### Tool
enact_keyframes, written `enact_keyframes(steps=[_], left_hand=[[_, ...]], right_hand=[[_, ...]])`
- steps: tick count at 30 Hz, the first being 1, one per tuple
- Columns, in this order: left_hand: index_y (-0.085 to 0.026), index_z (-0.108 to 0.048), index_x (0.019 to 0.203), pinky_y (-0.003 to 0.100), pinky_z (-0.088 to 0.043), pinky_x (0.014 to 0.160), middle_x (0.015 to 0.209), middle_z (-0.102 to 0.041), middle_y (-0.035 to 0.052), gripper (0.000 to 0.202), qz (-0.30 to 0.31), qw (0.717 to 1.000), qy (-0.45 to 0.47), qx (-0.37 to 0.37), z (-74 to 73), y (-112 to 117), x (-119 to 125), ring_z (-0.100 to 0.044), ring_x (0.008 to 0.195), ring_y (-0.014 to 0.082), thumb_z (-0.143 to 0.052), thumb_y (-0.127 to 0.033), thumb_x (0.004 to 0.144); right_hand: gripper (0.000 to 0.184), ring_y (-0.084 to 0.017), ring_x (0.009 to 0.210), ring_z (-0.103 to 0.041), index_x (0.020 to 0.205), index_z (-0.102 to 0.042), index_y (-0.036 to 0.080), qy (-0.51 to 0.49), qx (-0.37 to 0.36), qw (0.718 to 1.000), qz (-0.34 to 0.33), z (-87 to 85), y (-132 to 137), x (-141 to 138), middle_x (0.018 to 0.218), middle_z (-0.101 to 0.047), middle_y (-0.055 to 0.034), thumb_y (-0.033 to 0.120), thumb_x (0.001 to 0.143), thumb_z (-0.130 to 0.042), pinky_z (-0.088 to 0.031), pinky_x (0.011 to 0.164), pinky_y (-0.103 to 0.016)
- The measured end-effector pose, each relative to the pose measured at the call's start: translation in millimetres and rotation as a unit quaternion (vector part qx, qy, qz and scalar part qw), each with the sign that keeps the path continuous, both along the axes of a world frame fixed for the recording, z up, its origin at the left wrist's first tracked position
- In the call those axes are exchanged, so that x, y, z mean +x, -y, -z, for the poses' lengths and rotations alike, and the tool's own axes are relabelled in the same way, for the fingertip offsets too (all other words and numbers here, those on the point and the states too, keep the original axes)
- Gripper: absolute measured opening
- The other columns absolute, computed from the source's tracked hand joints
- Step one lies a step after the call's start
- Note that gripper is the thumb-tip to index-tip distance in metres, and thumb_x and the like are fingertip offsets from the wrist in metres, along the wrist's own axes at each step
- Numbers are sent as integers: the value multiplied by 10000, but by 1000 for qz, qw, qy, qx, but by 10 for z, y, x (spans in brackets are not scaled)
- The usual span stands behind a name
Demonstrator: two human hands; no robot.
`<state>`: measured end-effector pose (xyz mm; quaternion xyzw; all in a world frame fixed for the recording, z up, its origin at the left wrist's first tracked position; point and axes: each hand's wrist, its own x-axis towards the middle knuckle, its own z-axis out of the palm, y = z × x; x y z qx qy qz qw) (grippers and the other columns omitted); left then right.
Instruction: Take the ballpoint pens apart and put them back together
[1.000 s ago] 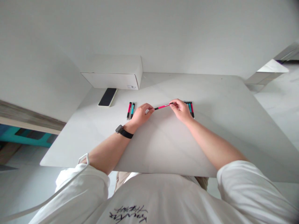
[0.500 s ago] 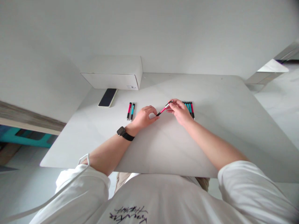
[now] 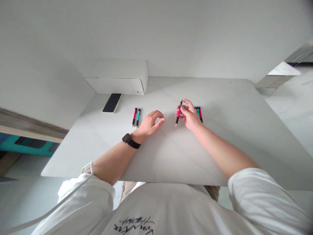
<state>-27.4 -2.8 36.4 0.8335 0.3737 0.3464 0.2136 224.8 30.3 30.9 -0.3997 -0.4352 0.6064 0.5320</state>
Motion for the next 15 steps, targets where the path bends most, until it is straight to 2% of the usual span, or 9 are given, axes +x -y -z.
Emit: enact_keyframes(steps=[7,15], left_hand=[[-189,-660,1100,413,-502,962,1079,-684,126,436,0,1000,-7,-17,-10,0,0,-638,1020,246,-371,-516,1103],[-193,-676,1116,410,-500,964,1072,-688,120,468,5,1000,-15,-20,-29,0,-2,-644,1018,247,-337,-516,1112]], right_hand=[[533,-164,807,-678,1218,-552,339,-18,8,998,-59,-16,3,18,1004,-679,32,435,788,-852,-636,739,-354],[530,-159,803,-676,1243,-552,346,-40,7,997,-69,-36,4,38,1015,-681,30,405,805,-844,-628,729,-335]])
